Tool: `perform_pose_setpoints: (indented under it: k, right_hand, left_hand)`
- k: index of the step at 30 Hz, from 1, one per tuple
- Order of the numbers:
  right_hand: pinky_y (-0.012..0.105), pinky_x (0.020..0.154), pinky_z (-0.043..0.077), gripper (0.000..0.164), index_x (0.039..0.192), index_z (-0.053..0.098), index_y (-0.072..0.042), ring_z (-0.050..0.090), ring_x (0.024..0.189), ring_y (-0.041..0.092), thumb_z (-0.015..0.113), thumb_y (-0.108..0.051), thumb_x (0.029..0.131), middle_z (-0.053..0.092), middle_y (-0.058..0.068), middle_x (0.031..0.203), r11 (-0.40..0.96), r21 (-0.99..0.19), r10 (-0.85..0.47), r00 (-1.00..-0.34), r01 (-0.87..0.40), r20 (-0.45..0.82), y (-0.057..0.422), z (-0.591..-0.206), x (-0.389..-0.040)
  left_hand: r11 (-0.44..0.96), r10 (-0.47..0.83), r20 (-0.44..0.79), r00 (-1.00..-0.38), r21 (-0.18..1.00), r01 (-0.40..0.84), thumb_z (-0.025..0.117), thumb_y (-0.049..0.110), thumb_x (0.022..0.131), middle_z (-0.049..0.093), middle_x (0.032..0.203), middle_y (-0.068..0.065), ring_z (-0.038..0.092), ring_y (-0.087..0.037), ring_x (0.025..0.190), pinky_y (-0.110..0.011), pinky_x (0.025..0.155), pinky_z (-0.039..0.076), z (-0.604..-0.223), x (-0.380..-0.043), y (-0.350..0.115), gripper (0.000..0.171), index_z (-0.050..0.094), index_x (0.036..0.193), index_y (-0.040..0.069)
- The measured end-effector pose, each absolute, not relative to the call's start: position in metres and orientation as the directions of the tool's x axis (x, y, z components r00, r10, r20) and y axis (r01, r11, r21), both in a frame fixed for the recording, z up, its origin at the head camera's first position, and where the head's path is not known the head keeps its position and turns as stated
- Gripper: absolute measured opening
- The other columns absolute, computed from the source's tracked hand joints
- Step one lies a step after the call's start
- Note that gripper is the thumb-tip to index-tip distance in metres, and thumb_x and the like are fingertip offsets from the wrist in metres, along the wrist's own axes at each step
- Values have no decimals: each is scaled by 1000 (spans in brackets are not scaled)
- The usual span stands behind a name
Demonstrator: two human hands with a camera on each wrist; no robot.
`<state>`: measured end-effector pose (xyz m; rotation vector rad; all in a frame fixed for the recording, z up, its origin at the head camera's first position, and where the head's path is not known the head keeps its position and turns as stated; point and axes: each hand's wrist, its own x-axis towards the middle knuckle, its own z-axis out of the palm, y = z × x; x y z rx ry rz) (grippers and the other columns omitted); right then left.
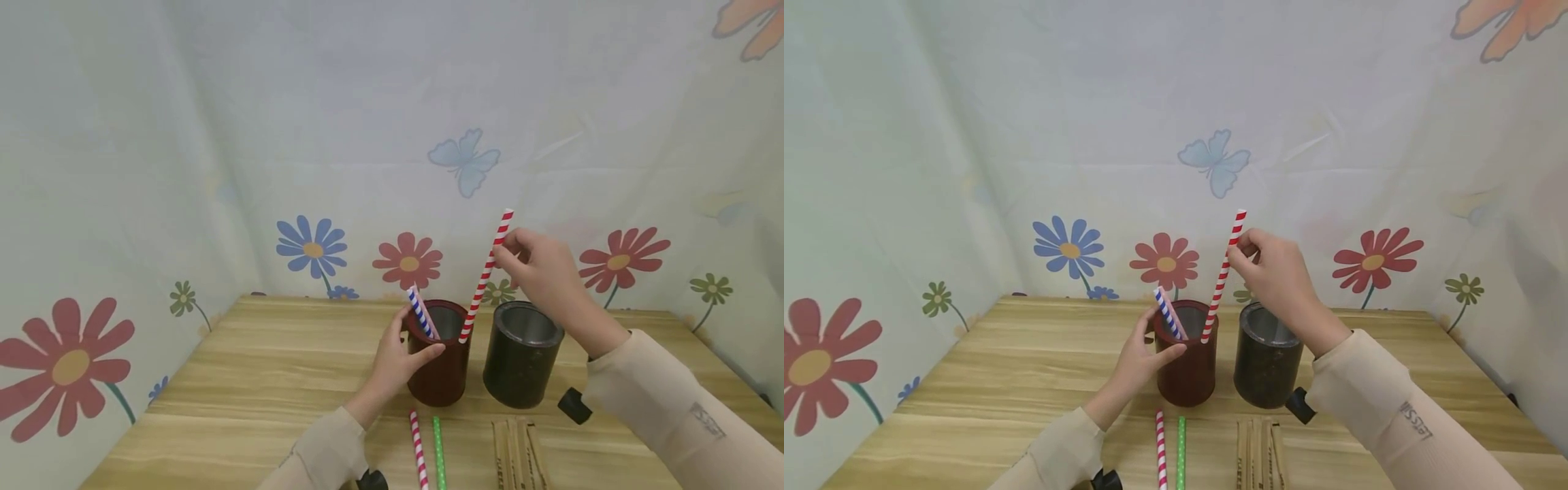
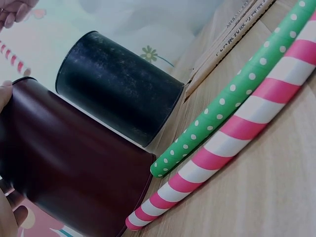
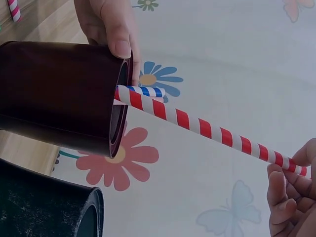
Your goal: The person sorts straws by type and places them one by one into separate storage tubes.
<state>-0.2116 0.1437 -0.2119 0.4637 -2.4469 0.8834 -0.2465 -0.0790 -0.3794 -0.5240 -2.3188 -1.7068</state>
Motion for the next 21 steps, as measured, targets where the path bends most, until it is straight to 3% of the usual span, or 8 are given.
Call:
perform_pose_setpoints:
  k: [8,21]
  right_hand:
    - [29,62,48,21,96,65,-6,59,59,15,56,-24,95,69,10,80,720,-493,-128,-792,-488,597,139,-216,-221]
    - [26,55,43,12,85,66,-7,51,55,10,62,-17,91,69,4,73,767,-344,-239,-739,-542,630,119,-245,-234]
  left_hand:
    - [262,154,369,-917,879,398,76,58,72,45,144,-11,44,-26,129,-48,105,39,-377,-246,-79,98,33,147,12]
    - [255,164,368,-915,881,399,76,54,75,47,143,-9,44,-25,127,-49,103,40,-378,-245,-79,93,33,147,15]
